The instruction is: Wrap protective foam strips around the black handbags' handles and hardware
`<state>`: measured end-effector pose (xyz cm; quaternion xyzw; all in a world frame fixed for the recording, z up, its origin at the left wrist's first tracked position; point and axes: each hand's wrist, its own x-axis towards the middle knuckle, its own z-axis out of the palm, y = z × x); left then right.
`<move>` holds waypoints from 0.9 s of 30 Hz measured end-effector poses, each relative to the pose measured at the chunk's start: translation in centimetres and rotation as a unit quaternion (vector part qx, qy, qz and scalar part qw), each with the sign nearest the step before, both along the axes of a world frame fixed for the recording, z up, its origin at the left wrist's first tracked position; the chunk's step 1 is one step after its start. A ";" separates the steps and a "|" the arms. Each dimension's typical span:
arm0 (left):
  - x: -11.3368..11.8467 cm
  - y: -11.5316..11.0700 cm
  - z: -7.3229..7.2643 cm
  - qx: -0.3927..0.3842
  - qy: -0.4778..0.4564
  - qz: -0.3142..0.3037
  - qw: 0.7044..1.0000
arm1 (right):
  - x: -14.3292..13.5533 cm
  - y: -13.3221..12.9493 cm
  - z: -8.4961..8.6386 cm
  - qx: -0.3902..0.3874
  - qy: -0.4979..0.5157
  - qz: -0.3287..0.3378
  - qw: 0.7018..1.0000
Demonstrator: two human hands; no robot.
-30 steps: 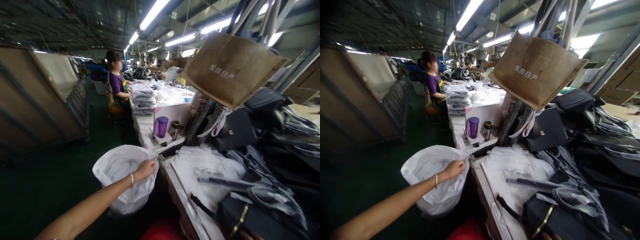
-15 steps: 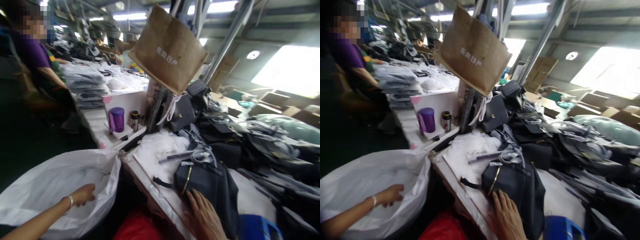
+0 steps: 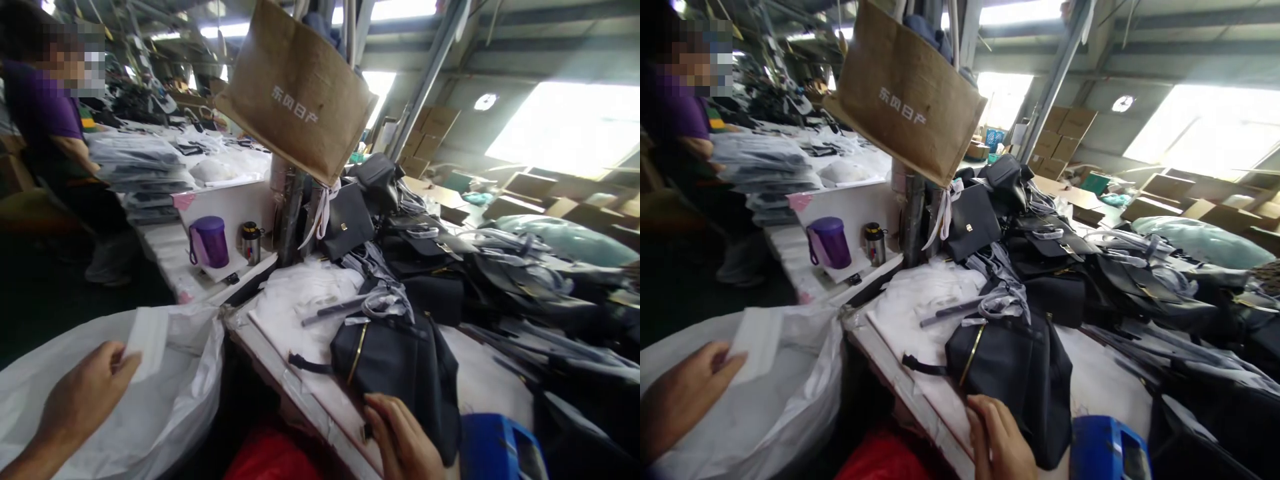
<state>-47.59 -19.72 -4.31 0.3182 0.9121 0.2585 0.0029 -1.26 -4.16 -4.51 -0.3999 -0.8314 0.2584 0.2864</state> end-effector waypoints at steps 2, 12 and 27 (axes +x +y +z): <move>5.4 1.6 1.4 0.081 0.089 -0.132 0.984 | -3.6 -1.7 0.2 -0.206 0.109 0.028 0.972; 24.5 7.8 1.8 0.105 -0.034 -0.637 0.763 | -6.4 -5.9 -2.7 -0.343 0.286 -0.205 0.871; 17.9 14.7 -0.6 -0.147 -0.030 -0.547 0.824 | -1.6 2.0 -0.3 -0.102 0.146 -0.279 0.944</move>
